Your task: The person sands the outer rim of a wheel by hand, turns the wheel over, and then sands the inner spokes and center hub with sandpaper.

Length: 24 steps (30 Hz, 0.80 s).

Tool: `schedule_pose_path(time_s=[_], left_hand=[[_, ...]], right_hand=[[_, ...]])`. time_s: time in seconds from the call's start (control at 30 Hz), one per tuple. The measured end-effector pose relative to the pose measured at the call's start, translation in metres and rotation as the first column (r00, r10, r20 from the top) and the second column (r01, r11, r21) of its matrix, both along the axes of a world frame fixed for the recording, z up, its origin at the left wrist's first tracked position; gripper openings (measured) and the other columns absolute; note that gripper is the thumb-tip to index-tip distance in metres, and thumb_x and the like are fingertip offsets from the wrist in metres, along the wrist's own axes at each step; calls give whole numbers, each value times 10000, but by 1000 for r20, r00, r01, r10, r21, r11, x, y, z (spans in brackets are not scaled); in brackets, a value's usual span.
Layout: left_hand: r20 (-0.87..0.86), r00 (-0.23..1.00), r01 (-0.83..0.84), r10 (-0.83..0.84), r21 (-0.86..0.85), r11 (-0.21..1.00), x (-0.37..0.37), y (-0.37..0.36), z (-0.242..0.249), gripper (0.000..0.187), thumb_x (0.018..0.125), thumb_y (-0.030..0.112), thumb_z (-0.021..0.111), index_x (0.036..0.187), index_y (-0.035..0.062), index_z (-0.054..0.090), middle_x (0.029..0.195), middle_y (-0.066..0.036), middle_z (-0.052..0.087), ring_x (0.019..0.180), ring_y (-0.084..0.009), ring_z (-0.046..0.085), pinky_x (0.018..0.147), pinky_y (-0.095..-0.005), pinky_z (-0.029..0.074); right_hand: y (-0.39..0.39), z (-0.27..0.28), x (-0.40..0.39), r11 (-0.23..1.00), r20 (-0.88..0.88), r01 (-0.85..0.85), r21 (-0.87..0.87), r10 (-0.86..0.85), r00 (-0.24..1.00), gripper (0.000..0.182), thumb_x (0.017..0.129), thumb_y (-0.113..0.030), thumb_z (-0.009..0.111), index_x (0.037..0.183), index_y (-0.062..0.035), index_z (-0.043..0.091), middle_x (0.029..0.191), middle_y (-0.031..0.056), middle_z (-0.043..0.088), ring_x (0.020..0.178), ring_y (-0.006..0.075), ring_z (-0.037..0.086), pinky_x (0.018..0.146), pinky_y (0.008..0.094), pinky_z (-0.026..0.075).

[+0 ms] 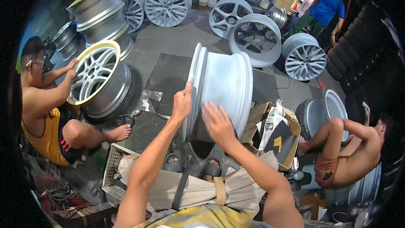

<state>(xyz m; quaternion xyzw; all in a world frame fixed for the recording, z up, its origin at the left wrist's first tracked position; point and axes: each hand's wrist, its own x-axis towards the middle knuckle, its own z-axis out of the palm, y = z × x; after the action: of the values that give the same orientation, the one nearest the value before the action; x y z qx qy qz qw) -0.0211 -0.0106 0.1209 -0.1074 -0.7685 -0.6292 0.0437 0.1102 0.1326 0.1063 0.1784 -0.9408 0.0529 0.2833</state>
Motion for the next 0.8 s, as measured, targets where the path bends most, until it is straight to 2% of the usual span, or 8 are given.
schedule_pose_path(time_s=[0.07, 0.17, 0.3, 0.37, 0.5, 0.57, 0.63, 0.8], left_hand=[[6, 1000, 7, -7, -35, 999, -7, 3, 1, 766, 1034, 556, 365, 699, -104, 561, 555, -251, 475, 547, -351, 514, 616, -502, 414], [26, 1000, 11, -10, -45, 999, 0, 2, 7, 740, 1034, 547, 385, 736, -104, 571, 561, -250, 469, 538, -341, 499, 606, -491, 416], [-22, 1000, 4, -5, -50, 999, 14, -4, 7, 709, 1039, 523, 405, 755, -105, 575, 570, -256, 457, 536, -334, 480, 600, -472, 418], [-17, 999, 48, -50, -108, 993, 13, -9, 7, 685, 1044, 501, 415, 765, -104, 574, 581, -262, 452, 546, -325, 468, 606, -457, 421], [-46, 998, 30, -36, -124, 992, -3, -5, 14, 696, 1049, 501, 400, 748, -103, 575, 585, -268, 459, 553, -331, 468, 617, -468, 425], [-69, 997, 6, -15, -128, 992, -24, 2, 8, 713, 1045, 513, 397, 728, -101, 574, 593, -280, 472, 556, -359, 485, 626, -490, 422], [-5, 1000, 27, -27, -110, 994, -37, 11, 15, 743, 1036, 542, 387, 722, -100, 590, 624, -302, 516, 600, -412, 547, 658, -501, 437], [-18, 1000, -7, 5, -118, 993, -58, 24, 14, 727, 1023, 553, 389, 832, -102, 639, 720, -326, 597, 742, -470, 624, 728, -509, 463]], right_hand=[[31, 6, 30, 992, 110, -70, 107, 58, 992, 443, 885, -91, 590, 1322, -22, 593, 1465, 160, 512, 1400, 294, 454, 1151, 518, 334], [82, 32, 13, 934, 3, 74, 351, -80, 997, 514, 843, -115, 658, 1352, -83, 592, 1475, 94, 516, 1403, 227, 453, 1157, 552, 309], [124, 77, -124, 965, 91, 207, 160, -223, 970, 359, 953, -264, 563, 1233, -64, 666, 1249, 154, 656, 1232, 306, 586, 1095, 521, 382], [129, 96, -206, 885, 410, 354, 303, -456, 790, 399, 976, -335, 519, 1107, -13, 716, 1074, 221, 706, 1091, 372, 658, 1027, 516, 450], [119, 15, -314, 909, 381, 409, -83, -350, 856, 449, 982, -370, 500, 995, 19, 723, 968, 242, 715, 960, 438, 678, 907, 521, 522], [64, 41, -257, 900, 274, 289, -326, -203, 940, 382, 983, -312, 512, 1080, 4, 704, 1078, 217, 704, 1042, 427, 655, 961, 514, 493], [45, 38, -178, 966, -55, 81, -244, -98, 994, 322, 971, -224, 539, 1191, -24, 661, 1237, 181, 650, 1161, 380, 604, 1019, 515, 450], [66, 21, 8, 981, 105, -2, 195, -19, 994, 447, 879, -148, 654, 1320, -89, 618, 1453, 90, 526, 1411, 279, 422, 1157, 513, 319]])
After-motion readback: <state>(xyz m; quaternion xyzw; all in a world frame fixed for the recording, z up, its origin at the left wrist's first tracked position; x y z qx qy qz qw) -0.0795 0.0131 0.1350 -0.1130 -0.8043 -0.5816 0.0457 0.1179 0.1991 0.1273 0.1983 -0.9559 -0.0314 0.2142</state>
